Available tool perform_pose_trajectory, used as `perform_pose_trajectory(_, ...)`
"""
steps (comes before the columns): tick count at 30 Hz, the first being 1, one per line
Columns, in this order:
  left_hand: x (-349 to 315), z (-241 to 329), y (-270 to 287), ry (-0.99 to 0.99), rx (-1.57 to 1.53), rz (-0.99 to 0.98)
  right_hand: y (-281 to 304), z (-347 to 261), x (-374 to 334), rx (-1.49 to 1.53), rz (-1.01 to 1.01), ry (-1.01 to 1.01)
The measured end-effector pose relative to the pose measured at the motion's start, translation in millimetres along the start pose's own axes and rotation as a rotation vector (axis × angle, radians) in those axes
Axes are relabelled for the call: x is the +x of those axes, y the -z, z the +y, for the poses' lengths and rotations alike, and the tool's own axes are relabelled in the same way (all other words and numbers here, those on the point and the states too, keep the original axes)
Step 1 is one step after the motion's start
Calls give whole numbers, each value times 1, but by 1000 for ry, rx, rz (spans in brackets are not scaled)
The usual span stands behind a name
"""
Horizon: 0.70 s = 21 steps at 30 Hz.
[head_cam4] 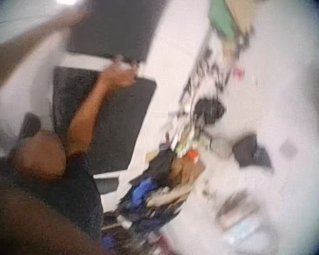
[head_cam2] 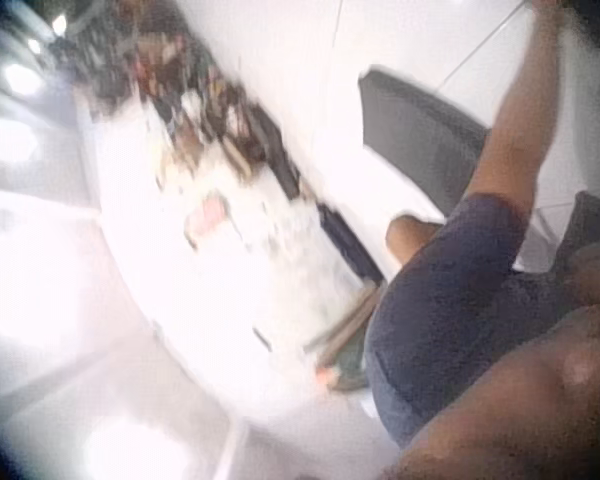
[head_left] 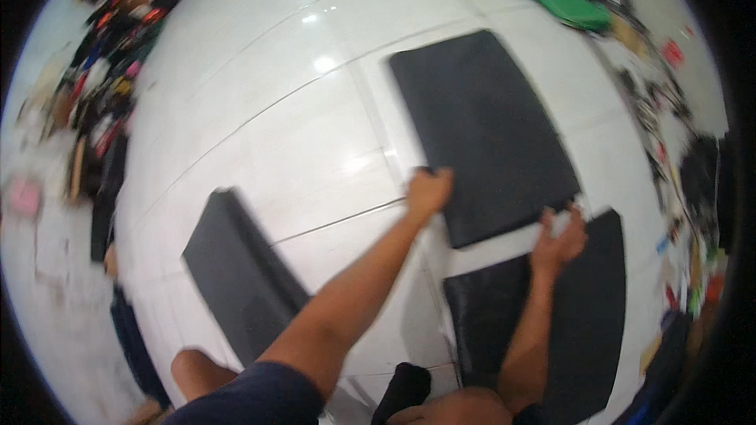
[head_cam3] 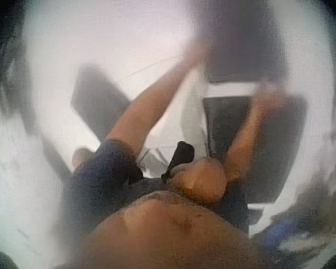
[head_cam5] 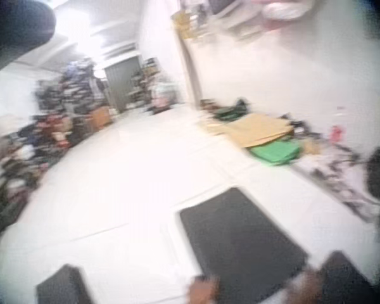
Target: The person folds multiple black rectangular mats on a tiled floor. They fold each mat in half, then in half again, and stack them into a pile.
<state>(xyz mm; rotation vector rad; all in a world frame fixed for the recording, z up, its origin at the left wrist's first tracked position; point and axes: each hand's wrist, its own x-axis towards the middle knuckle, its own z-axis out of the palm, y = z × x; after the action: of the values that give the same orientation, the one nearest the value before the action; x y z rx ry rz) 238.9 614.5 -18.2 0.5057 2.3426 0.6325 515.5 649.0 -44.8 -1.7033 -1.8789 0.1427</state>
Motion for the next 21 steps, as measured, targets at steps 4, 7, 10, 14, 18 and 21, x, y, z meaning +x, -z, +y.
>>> perform_pose_trajectory(4, 13, -6, -8, 5, -279, -136, 1, -2, 3, -116, -111, -102)
perform_pose_trajectory(7, 10, -3, -4, -76, -433, -104, 3, -3, 2, -58, -88, -102)
perform_pose_trajectory(10, 7, -5, 7, -110, -485, -115, 1, 3, 0, -46, -119, -128)
perform_pose_trajectory(14, 11, -40, 49, -168, -439, -83, 7, 4, 9, -34, -122, -90)
perform_pose_trajectory(18, -9, -110, 105, -138, -481, -234, 39, -55, 12, 226, 32, 9)
perform_pose_trajectory(21, -48, -158, 108, -72, -595, -159, 51, -159, -33, 583, -376, -2)
